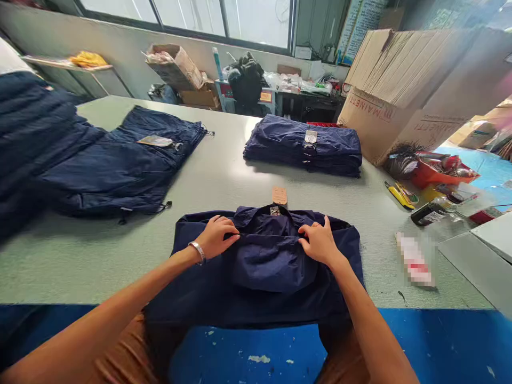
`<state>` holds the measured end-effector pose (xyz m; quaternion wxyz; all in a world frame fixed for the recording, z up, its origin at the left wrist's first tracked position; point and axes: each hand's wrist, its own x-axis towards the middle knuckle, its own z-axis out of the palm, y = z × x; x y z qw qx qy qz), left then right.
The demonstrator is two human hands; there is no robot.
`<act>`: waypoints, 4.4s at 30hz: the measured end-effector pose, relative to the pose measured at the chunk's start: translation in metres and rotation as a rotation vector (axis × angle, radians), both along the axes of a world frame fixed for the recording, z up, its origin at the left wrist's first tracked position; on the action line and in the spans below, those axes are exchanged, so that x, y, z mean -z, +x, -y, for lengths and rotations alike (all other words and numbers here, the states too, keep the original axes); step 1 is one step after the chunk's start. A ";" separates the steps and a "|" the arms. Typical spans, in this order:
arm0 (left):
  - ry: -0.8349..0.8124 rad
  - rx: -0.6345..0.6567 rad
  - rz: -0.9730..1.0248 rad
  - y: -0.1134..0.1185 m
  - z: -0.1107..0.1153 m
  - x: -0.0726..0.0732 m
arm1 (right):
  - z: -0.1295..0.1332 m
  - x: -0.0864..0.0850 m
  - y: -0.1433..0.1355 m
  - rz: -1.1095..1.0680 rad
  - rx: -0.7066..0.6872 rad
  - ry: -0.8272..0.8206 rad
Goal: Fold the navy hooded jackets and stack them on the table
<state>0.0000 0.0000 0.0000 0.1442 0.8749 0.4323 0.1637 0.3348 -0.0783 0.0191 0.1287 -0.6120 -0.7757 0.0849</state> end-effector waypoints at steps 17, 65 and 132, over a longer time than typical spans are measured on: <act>0.278 -0.311 0.191 0.006 0.009 0.016 | 0.003 0.031 0.013 -0.309 0.239 0.421; 0.119 0.120 0.047 0.103 0.034 0.018 | 0.105 0.035 -0.067 -0.091 0.028 0.214; 0.080 0.096 -0.150 0.093 -0.056 -0.002 | -0.079 0.016 -0.053 0.004 -0.174 0.115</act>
